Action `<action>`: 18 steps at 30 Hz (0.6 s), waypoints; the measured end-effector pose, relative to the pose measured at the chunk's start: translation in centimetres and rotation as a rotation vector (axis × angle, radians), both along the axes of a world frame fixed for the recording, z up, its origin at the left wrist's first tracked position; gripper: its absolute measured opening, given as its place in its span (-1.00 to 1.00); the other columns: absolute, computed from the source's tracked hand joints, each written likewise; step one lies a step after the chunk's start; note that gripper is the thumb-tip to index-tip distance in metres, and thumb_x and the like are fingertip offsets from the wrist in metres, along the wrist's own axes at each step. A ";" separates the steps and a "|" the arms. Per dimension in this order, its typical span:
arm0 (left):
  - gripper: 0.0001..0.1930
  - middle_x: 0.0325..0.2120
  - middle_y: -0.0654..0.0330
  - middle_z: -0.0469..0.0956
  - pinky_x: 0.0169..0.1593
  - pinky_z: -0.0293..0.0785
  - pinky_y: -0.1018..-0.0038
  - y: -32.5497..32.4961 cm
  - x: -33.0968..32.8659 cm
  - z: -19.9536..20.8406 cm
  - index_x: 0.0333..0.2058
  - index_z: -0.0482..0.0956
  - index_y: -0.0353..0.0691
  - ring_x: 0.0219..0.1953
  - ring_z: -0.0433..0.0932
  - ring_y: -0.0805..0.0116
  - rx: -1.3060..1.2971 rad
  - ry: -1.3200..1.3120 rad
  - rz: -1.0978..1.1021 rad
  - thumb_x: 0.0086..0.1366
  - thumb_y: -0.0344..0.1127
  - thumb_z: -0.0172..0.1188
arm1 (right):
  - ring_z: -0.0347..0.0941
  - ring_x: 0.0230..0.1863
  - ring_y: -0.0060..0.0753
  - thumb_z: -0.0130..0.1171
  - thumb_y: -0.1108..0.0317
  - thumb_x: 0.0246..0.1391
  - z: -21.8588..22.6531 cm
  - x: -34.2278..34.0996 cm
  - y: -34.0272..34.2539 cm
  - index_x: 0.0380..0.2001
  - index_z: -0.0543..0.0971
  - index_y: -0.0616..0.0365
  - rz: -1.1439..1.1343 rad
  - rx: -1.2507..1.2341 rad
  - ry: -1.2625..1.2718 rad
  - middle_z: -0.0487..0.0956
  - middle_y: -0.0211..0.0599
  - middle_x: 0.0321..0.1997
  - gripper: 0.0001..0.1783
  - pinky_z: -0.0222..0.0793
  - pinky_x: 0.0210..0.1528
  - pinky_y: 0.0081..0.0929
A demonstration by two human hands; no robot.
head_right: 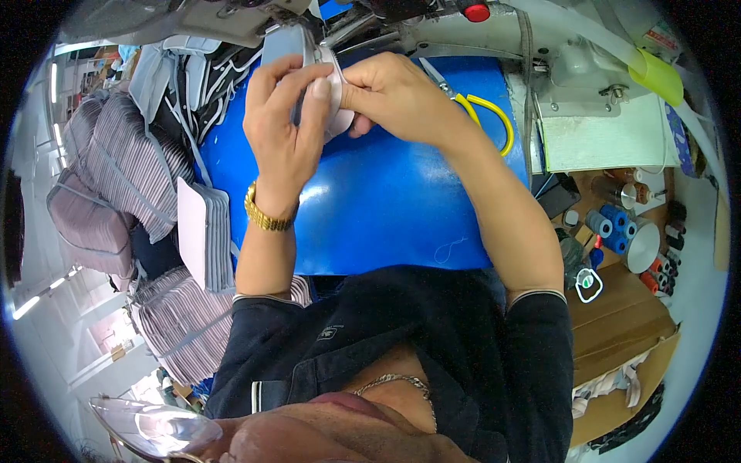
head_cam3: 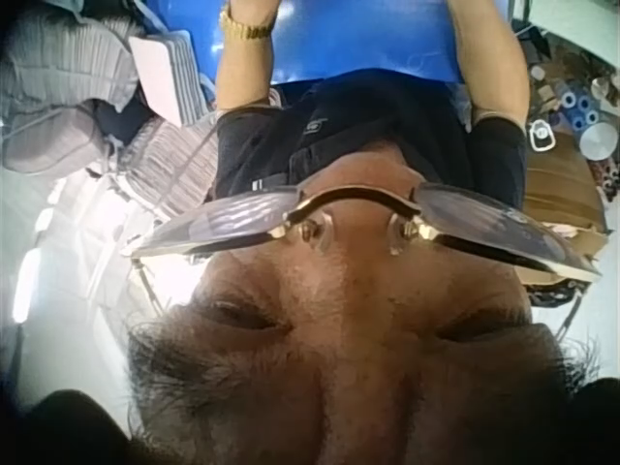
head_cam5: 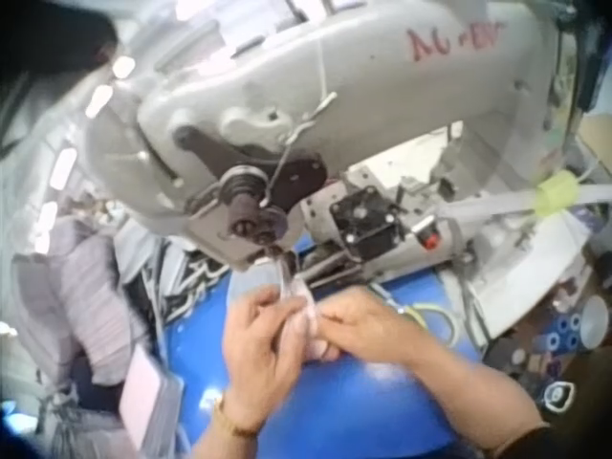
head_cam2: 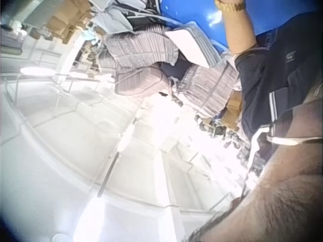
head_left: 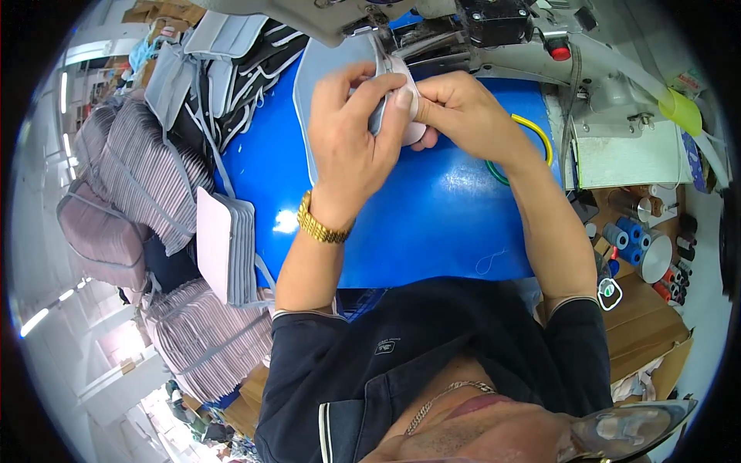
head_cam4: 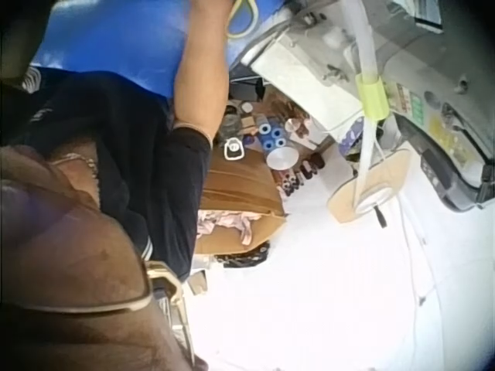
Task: Sewing pieces of leather together using an industrial sewing machine to construct pouches.
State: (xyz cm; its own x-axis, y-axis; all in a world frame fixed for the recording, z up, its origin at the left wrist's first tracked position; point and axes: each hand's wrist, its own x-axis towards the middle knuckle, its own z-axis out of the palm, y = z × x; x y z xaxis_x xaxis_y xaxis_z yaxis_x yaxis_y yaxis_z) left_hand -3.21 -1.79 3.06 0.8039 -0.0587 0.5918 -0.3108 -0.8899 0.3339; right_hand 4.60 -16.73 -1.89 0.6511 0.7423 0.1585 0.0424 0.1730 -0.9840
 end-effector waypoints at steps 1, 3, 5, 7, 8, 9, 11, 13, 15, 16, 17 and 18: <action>-0.82 -0.20 0.01 0.54 -0.11 0.46 0.36 0.1 0.5 0.2 -0.22 0.68 -0.21 -0.18 0.54 0.13 -0.022 0.003 -0.001 0.25 -0.32 0.21 | 0.54 -0.60 -0.51 0.10 0.12 0.27 -0.1 0.5 0.3 -0.44 0.62 0.27 -0.031 -0.036 -0.089 0.59 -0.28 -0.64 -0.60 0.42 -0.48 -0.55; -0.82 -0.20 0.02 0.55 -0.13 0.45 0.35 0.6 1.5 -0.1 -0.23 0.67 -0.21 -0.20 0.52 0.14 -0.012 -0.042 -0.021 0.21 -0.31 0.25 | 0.54 -0.61 -0.49 0.08 0.14 0.26 1.2 1.0 0.2 -0.45 0.61 0.25 -0.056 -0.130 -0.118 0.58 -0.27 -0.65 -0.61 0.42 -0.48 -0.51; -0.78 -0.21 0.03 0.56 -0.12 0.44 0.33 1.0 1.5 -0.1 -0.21 0.63 -0.24 -0.20 0.51 0.13 -0.005 -0.116 -0.078 0.16 -0.33 0.32 | 0.54 -0.63 -0.41 0.05 0.17 0.21 1.5 1.0 0.5 -0.56 0.58 0.22 -0.131 -0.186 -0.222 0.56 -0.26 -0.68 -0.62 0.43 -0.48 -0.42; -0.78 -0.22 0.04 0.56 -0.11 0.44 0.33 0.7 0.2 -0.4 -0.22 0.62 -0.26 -0.19 0.51 0.13 -0.116 -0.123 -0.054 0.15 -0.37 0.33 | 0.54 -0.63 -0.39 0.09 0.13 0.17 1.8 0.9 0.5 -0.60 0.57 0.22 -0.184 -0.243 -0.205 0.56 -0.25 -0.69 -0.60 0.42 -0.49 -0.42; -0.78 -0.22 0.04 0.56 -0.10 0.44 0.33 0.8 -0.3 -0.7 -0.22 0.60 -0.28 -0.18 0.51 0.14 -0.224 -0.126 -0.024 0.13 -0.40 0.34 | 0.54 -0.63 -0.37 0.14 0.10 0.14 1.9 0.8 0.5 -0.63 0.57 0.22 -0.233 -0.297 -0.185 0.56 -0.25 -0.70 -0.57 0.41 -0.50 -0.42; -0.83 -0.29 0.09 0.56 -0.14 0.44 0.39 2.0 -0.8 -0.6 -0.29 0.58 -0.31 -0.24 0.52 0.21 -0.095 -0.127 -0.009 0.13 -0.47 0.34 | 0.54 -0.63 -0.37 0.14 0.10 0.14 2.0 0.5 0.5 -0.63 0.57 0.22 -0.234 -0.296 -0.183 0.56 -0.25 -0.70 -0.57 0.41 -0.50 -0.42; -0.86 -0.32 0.11 0.56 -0.16 0.44 0.42 2.5 -1.5 -0.9 -0.30 0.58 -0.30 -0.28 0.52 0.25 -0.185 -0.067 0.000 0.15 -0.47 0.32 | 0.54 -0.63 -0.41 0.20 0.04 0.09 1.8 -0.1 0.6 -0.63 0.61 0.23 -0.285 -0.363 -0.172 0.57 -0.24 -0.70 -0.55 0.40 -0.52 -0.42; -0.90 -0.41 0.16 0.54 -0.25 0.42 0.50 2.2 -1.4 -0.6 -0.32 0.57 -0.30 -0.39 0.50 0.34 -0.340 -0.015 -0.017 0.20 -0.48 0.29 | 0.56 -0.60 -0.46 0.22 0.03 0.08 -0.8 -0.8 1.7 -0.59 0.64 0.24 -0.254 -0.257 -0.048 0.58 -0.24 -0.69 -0.56 0.41 -0.50 -0.43; -0.92 -0.39 0.18 0.52 -0.23 0.40 0.54 1.9 -1.3 -0.4 -0.29 0.56 -0.32 -0.37 0.48 0.40 -0.349 0.003 -0.019 0.25 -0.48 0.25 | 0.59 -0.51 -0.53 0.21 0.11 0.13 -2.6 -1.8 3.0 -0.45 0.68 0.26 -0.207 -0.132 0.152 0.65 -0.26 -0.57 -0.63 0.45 -0.47 -0.49; -0.93 -0.37 0.20 0.50 -0.20 0.38 0.58 1.7 -1.4 -0.2 -0.27 0.55 -0.34 -0.34 0.47 0.47 -0.354 0.020 -0.025 0.30 -0.48 0.21 | 0.59 -0.51 -0.53 0.21 0.11 0.13 -3.7 -2.3 3.8 -0.45 0.68 0.26 -0.214 -0.131 0.151 0.65 -0.26 -0.57 -0.63 0.45 -0.47 -0.49; -0.93 -0.37 0.20 0.50 -0.20 0.38 0.58 1.4 -1.4 -0.2 -0.27 0.55 -0.34 -0.34 0.47 0.47 -0.353 0.021 -0.032 0.30 -0.48 0.21 | 0.59 -0.49 -0.51 0.18 0.18 0.16 -5.1 -2.7 4.6 -0.40 0.68 0.27 -0.185 0.052 0.293 0.66 -0.25 -0.50 -0.67 0.44 -0.47 -0.53; -0.85 -0.32 0.18 0.51 -0.15 0.39 0.53 1.3 -1.4 -0.4 -0.22 0.54 -0.32 -0.28 0.47 0.41 -0.270 0.005 -0.029 0.26 -0.45 0.26 | 0.58 -0.48 -0.49 0.16 0.24 0.19 -5.6 -2.9 5.3 -0.36 0.68 0.29 -0.150 0.233 0.433 0.68 -0.23 -0.44 -0.71 0.43 -0.47 -0.56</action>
State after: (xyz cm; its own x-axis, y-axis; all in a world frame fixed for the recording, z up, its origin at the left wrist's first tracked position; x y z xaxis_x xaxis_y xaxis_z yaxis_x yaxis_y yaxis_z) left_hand -4.63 -0.47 2.68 0.8069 0.0777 0.5856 -0.3325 -0.7596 0.5590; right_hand 1.69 -11.47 -7.46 0.7899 0.6132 0.0006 -0.3198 0.4127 -0.8529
